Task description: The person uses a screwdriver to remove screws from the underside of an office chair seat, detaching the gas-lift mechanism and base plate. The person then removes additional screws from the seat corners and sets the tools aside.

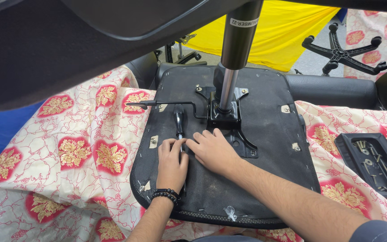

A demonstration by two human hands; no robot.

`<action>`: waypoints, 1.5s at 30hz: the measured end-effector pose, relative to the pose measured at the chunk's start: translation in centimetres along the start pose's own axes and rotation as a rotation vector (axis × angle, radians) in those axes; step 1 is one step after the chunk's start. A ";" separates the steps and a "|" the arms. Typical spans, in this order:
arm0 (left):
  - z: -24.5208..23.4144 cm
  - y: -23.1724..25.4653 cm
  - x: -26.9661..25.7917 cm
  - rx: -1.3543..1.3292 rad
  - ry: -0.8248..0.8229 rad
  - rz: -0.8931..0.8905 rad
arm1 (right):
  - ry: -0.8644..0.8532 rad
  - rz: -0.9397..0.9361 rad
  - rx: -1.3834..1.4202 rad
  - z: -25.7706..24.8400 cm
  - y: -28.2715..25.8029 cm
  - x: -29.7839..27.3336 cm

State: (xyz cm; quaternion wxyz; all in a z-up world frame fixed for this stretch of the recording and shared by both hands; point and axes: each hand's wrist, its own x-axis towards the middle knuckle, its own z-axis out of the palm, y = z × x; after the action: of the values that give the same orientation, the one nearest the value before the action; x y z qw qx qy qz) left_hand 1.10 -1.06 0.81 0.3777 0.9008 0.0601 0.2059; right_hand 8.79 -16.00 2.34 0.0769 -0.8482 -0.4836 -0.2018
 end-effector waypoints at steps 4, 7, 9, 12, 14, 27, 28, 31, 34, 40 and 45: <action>-0.1 0.3 0.0 0.011 -0.009 -0.019 | -0.071 0.083 0.019 0.2 0.0 0.1; -0.1 0.3 0.1 0.011 -0.011 -0.029 | -0.049 0.060 0.029 0.4 -0.2 0.4; -0.1 0.2 0.1 0.008 -0.016 -0.036 | -0.087 0.090 0.022 0.5 -0.3 0.5; 0.0 0.1 0.1 0.018 -0.015 -0.032 | -0.161 0.135 -0.018 0.5 -0.5 0.7; 0.0 0.0 0.1 0.011 -0.002 -0.013 | -0.175 0.136 -0.027 0.5 -0.5 0.8; 0.7 -0.9 -0.1 0.039 0.037 0.072 | -0.043 0.052 0.125 0.2 0.7 0.8; 0.6 -0.9 -0.1 0.042 0.034 0.079 | -0.059 0.076 0.138 0.2 0.9 0.9; 0.5 -0.7 -0.4 0.056 0.030 0.108 | 0.111 0.274 0.479 -0.3 1.6 0.1; 0.5 -0.5 -0.6 0.106 0.046 0.200 | -0.122 0.664 0.548 -1.0 2.1 -1.4; 0.9 -0.4 -0.6 0.206 0.079 0.330 | -0.031 0.761 0.646 -2.3 0.9 -4.0; 0.6 0.5 -0.5 0.225 0.129 0.334 | -0.022 1.003 1.079 -3.7 0.0 -4.9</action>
State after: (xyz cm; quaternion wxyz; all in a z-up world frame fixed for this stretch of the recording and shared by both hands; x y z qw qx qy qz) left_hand 0.88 -1.92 0.64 0.2309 0.9196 -0.0432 0.3150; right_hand 5.60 -21.09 3.66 0.5616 -0.8138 -0.0703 0.1321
